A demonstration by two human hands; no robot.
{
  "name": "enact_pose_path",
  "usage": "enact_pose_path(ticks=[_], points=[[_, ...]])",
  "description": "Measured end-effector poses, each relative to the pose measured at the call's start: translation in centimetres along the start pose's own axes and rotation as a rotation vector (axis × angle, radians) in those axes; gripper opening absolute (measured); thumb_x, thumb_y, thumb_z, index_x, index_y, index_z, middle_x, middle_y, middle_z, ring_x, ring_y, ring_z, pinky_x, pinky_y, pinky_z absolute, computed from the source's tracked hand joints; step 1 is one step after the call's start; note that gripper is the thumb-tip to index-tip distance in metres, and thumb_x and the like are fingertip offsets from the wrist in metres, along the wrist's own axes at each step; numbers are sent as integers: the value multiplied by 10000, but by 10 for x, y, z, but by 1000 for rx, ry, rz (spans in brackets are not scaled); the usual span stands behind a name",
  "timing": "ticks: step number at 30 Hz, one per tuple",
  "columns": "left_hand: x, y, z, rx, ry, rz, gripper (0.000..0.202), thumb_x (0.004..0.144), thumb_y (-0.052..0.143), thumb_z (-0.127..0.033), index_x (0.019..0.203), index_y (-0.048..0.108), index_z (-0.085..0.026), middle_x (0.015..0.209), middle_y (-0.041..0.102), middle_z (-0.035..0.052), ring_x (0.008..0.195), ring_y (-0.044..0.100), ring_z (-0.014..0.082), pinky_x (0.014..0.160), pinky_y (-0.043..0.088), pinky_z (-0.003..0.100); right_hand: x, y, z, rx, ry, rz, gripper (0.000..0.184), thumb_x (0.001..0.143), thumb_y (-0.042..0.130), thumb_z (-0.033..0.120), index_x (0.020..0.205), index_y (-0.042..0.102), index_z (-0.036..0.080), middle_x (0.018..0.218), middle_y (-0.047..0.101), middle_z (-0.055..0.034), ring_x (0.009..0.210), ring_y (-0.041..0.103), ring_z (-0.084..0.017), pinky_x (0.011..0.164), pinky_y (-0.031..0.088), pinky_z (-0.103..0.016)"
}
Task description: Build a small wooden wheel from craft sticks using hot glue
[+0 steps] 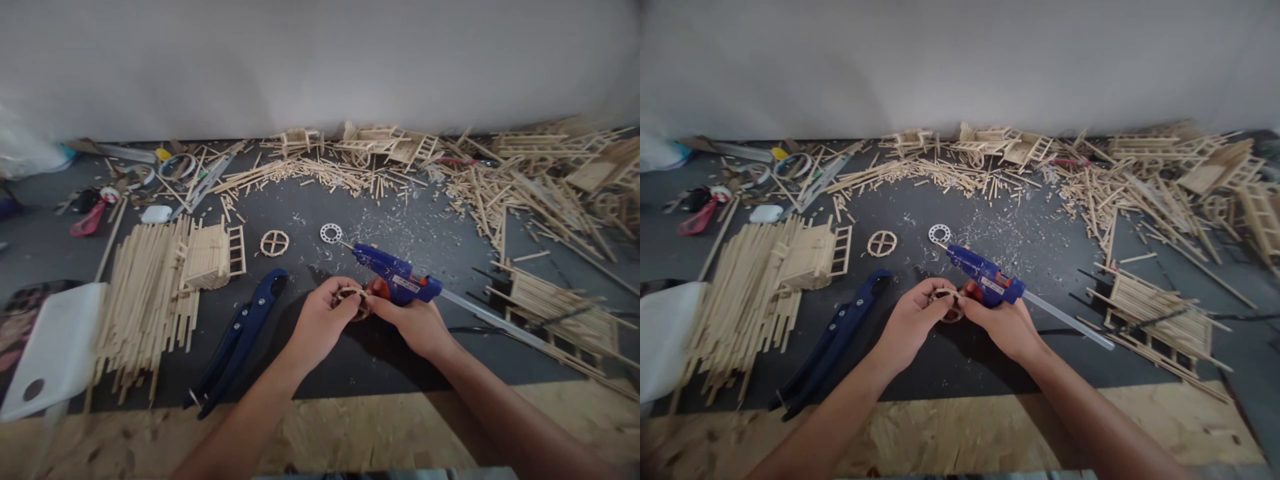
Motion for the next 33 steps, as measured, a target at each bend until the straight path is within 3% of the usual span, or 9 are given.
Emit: enact_pose_path(ticks=[6,18,24,31,33], points=[[1,-1,0,-20,44,-70,264,702,653,-186,965,637,-175,847,685,14,787,633,141,767,490,277,3,-4,0,100,29,-141,228,628,691,360,726,573,191,724,622,-7,685,583,-161,701,497,-302],[2,-3,3,4,68,-27,269,706,701,-252,953,632,-172,825,658,16,742,612,131,749,484,281,2,-4,-4,82,18,-97,232,657,694,377,758,595,193,745,634,-12,714,598,-171,709,506,-310],[1,-3,2,24,112,-34,301,725,702,-266,1013,644,-200,944,696,39,893,632,168,834,476,298,4,-7,-4,209,36,-194,247,628,742,355,747,598,195,778,671,-14,763,636,-185,761,510,-319],[1,-5,0,55,121,-117,262,734,700,-324,957,653,-195,833,673,15,700,601,124,612,479,235,6,-11,-4,212,7,-231,261,615,752,373,744,611,196,822,703,-26,804,656,-207,773,512,-338],[2,-6,0,37,154,-134,255,726,709,-321,929,631,-188,831,660,13,708,602,127,626,486,241,5,-11,-3,177,3,-220,267,621,745,387,755,616,196,838,707,-33,810,657,-214,762,516,-340]])
Point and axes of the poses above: each hand's wrist, its own x-axis towards the middle knuckle, its own y-axis out of the palm, z = x × y, the point moved 2 cm from there along x, towards the middle knuckle
